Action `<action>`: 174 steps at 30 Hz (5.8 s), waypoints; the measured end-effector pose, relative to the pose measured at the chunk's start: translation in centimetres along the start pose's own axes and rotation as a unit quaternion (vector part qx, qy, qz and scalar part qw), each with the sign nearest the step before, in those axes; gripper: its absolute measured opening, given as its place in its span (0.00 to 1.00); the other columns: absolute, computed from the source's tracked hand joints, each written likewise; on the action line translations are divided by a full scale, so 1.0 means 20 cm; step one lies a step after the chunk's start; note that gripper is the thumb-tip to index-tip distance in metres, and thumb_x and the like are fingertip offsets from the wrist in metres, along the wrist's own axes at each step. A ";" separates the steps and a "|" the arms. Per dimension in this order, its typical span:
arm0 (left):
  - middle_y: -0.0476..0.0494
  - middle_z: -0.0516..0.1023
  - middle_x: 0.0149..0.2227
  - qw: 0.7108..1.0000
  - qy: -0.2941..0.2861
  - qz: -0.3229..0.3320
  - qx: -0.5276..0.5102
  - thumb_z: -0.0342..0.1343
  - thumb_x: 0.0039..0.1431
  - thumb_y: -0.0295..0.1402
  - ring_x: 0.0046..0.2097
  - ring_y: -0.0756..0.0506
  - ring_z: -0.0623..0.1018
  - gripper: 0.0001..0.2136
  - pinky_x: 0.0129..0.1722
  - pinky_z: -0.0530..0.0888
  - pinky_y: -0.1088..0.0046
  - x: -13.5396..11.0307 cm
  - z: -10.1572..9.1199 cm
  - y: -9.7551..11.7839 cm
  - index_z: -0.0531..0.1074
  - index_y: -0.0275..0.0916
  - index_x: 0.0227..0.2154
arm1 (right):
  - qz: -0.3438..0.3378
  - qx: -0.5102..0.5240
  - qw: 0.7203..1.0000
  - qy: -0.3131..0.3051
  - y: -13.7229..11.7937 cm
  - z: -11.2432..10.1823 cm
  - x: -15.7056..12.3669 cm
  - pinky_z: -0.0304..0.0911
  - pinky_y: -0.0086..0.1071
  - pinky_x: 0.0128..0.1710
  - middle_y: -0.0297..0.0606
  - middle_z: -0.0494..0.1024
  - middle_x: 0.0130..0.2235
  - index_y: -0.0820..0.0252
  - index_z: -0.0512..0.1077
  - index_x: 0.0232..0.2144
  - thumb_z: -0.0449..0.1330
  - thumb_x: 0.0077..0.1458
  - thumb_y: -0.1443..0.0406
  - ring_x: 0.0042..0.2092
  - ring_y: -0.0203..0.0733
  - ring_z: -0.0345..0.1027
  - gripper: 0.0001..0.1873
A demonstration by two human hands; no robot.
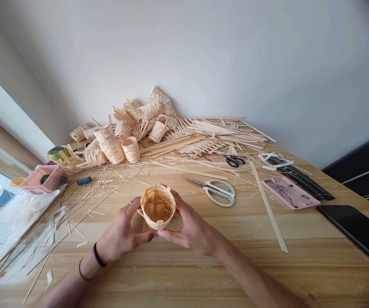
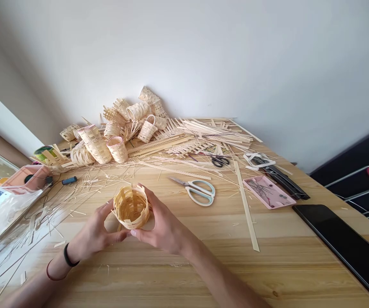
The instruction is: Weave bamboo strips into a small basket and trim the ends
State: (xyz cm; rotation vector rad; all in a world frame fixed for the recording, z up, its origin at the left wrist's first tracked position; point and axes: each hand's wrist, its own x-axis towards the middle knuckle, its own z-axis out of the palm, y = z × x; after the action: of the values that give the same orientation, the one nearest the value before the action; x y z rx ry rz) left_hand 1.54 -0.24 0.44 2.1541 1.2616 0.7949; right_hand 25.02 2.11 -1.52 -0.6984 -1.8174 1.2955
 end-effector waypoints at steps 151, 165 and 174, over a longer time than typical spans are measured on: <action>0.31 0.83 0.56 0.842 -0.009 -0.166 -0.513 0.66 0.58 0.55 0.57 0.28 0.81 0.33 0.52 0.79 0.56 0.01 0.01 -0.01 0.76 0.38 0.60 | 0.045 0.030 0.998 0.017 -0.06 -0.01 0.01 0.73 0.45 0.56 0.44 0.79 0.56 0.55 0.70 0.59 0.65 0.66 0.57 0.54 0.47 0.76 0.22; 0.32 0.82 0.55 0.891 0.015 -0.157 -0.427 0.67 0.57 0.56 0.56 0.30 0.81 0.33 0.57 0.76 0.52 -0.01 0.02 -0.08 0.74 0.38 0.58 | 0.031 -0.009 0.999 0.006 -0.06 -0.01 0.01 0.76 0.43 0.53 0.44 0.83 0.51 0.57 0.73 0.58 0.62 0.67 0.62 0.50 0.46 0.79 0.18; 0.35 0.83 0.52 0.936 0.179 -0.133 -0.274 0.68 0.55 0.57 0.61 0.29 0.76 0.35 0.62 0.71 0.51 0.07 -0.05 -0.06 0.72 0.38 0.59 | -0.071 -0.179 0.976 0.104 -0.06 -0.01 0.01 0.74 0.37 0.42 0.41 0.84 0.39 0.58 0.78 0.46 0.56 0.68 0.65 0.39 0.44 0.78 0.10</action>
State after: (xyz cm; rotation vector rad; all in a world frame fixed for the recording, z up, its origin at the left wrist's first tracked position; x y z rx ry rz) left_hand 0.58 1.72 0.65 1.4033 1.2731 1.2802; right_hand 25.04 1.99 -0.19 -0.8442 -1.9049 0.7765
